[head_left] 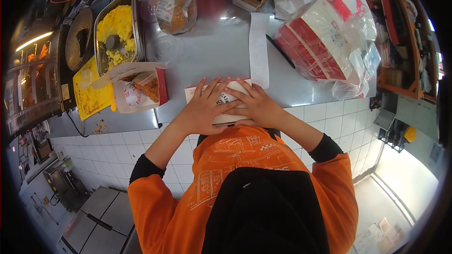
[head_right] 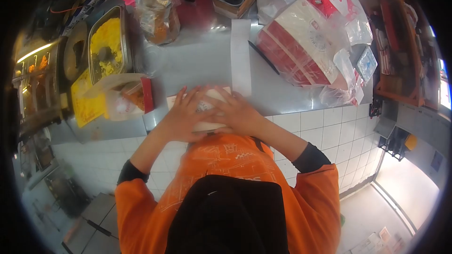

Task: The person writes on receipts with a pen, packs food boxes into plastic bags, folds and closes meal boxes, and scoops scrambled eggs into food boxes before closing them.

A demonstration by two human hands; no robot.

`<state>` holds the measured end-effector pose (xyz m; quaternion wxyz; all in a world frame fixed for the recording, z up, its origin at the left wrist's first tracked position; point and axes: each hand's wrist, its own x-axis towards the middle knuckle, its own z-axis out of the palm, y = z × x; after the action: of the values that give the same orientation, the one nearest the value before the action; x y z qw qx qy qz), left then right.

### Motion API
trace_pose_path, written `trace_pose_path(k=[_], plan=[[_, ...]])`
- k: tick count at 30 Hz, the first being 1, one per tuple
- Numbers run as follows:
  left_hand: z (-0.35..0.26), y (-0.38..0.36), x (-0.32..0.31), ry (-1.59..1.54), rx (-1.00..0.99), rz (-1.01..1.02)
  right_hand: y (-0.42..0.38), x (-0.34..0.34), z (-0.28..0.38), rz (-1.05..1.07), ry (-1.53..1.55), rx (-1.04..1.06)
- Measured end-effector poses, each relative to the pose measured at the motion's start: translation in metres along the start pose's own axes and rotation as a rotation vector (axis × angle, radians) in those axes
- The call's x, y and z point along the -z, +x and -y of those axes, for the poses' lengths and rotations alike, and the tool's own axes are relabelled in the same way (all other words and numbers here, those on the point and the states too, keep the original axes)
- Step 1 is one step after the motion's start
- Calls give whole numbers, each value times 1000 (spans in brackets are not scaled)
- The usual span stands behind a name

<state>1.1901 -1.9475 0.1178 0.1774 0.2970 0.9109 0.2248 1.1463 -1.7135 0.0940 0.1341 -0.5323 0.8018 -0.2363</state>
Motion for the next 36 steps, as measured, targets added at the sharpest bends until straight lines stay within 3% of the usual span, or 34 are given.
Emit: trace_pose_path(k=[13,17,19,20,21,24,26,29,32,34,36], plan=[[-4,0,-16,155,154,-132,4,-3,-14,-156,-100,85],[-2,0,-30,278,153,-237,-6,39,13,-143,-141,97],[-4,1,-25,231,157,-269,-27,76,16,-316,-99,110],[-5,0,-23,208,163,-283,-39,99,16,-510,-76,64],[-5,0,-22,221,167,-275,-63,114,1,-668,-145,-54],[-4,0,-20,259,207,-285,-99,190,-45,-1100,-350,-122],[-5,2,-23,272,280,-333,-123,224,-80,-1122,-84,-463],[-6,10,-27,290,493,-464,-130,237,-132,-1080,234,-724],[-9,21,-30,267,723,-532,-141,226,-196,-823,489,-975],[-12,28,-36,271,808,-556,-133,217,-207,-686,547,-1013],[-9,38,-40,317,860,-603,-132,204,-245,-627,507,-923]])
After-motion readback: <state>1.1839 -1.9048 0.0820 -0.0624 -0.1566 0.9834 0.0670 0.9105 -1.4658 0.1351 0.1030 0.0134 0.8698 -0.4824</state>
